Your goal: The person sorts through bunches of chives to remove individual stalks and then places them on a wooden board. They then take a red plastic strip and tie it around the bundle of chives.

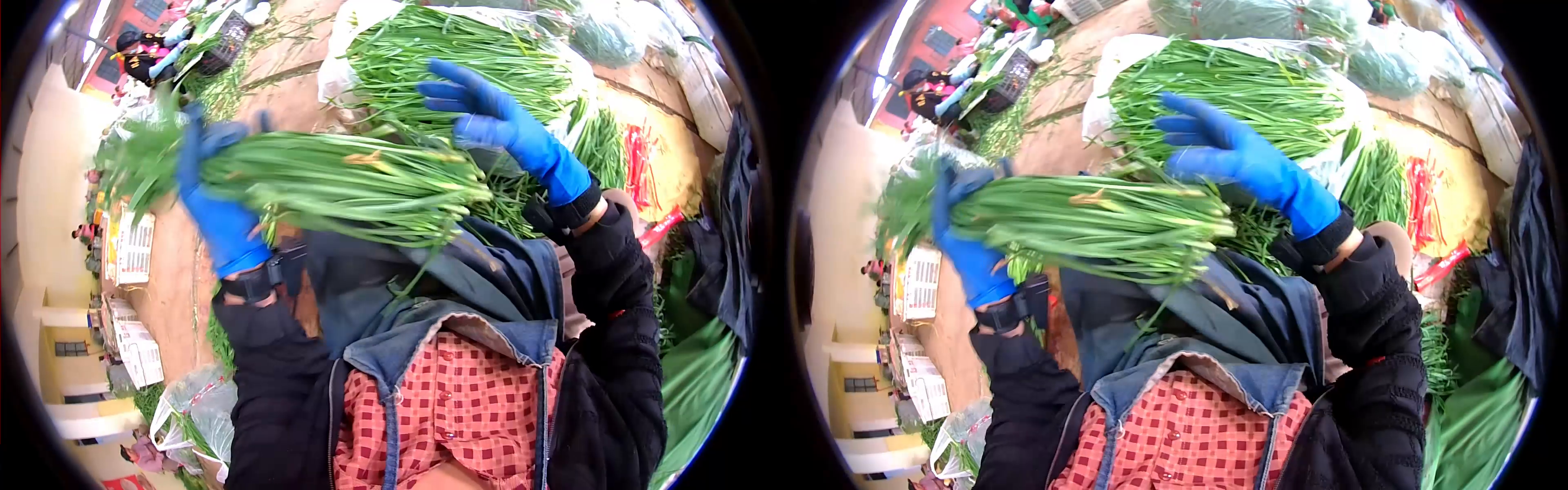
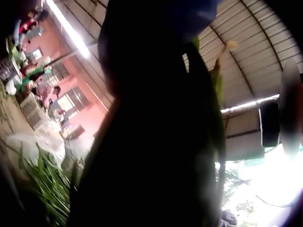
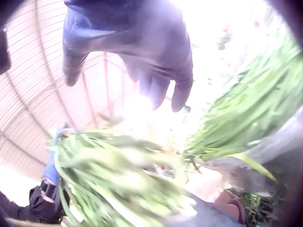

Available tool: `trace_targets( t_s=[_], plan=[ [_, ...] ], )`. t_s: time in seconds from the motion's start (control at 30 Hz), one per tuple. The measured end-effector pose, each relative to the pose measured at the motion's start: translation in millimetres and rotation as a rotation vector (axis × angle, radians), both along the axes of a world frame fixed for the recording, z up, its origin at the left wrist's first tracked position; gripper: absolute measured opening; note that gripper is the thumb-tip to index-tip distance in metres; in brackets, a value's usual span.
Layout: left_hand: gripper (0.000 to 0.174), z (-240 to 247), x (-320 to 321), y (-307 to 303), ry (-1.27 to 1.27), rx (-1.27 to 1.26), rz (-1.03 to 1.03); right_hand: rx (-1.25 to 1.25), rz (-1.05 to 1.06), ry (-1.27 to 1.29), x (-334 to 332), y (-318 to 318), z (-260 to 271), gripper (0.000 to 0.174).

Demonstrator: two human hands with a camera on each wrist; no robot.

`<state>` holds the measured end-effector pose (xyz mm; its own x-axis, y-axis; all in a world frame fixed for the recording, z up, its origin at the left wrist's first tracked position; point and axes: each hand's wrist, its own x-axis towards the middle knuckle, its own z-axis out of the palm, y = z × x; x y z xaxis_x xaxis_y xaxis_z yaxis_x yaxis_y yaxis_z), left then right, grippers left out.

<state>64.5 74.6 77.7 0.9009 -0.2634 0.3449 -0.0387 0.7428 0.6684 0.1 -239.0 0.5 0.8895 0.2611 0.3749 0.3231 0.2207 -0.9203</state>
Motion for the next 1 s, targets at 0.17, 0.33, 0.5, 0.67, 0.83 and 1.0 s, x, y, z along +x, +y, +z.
trace_targets(
  t_s=[0.17, 0.33, 0.5, 0.67, 0.83, 1.0],
  plan=[
    [0.019, -17.2, -4.3, -14.3, 0.269, 0.091, 0.001, 0.545, -0.182, 0.765, -31.2, 17.3, -46.5, 0.042],
    [0.024, 5.5, -11.2, 3.7, 0.097, 0.45, -0.017, 0.469, 0.024, 0.505, -41.2, -17.8, -67.1, 0.054],
    [0.03, 30.2, -25.4, 7.2, 0.196, 0.494, 0.225, 0.355, 0.27, 0.598, -24.8, -8.7, -53.2, 0.051],
    [0.03, 24.0, -31.6, 14.8, 0.138, 0.424, 0.106, 0.626, 0.324, 0.582, -9.3, -4.5, -70.0, 0.027],
    [0.032, -12.8, -2.3, 53.0, 0.305, 0.369, 0.494, 0.244, -0.185, 0.643, -10.2, 5.8, -64.6, 0.018],
    [0.035, -42.9, -14.2, 86.1, 0.277, 0.369, 0.469, -0.447, -0.354, 0.46, -15.1, -34.3, -96.8, 0.028]
  ],
)
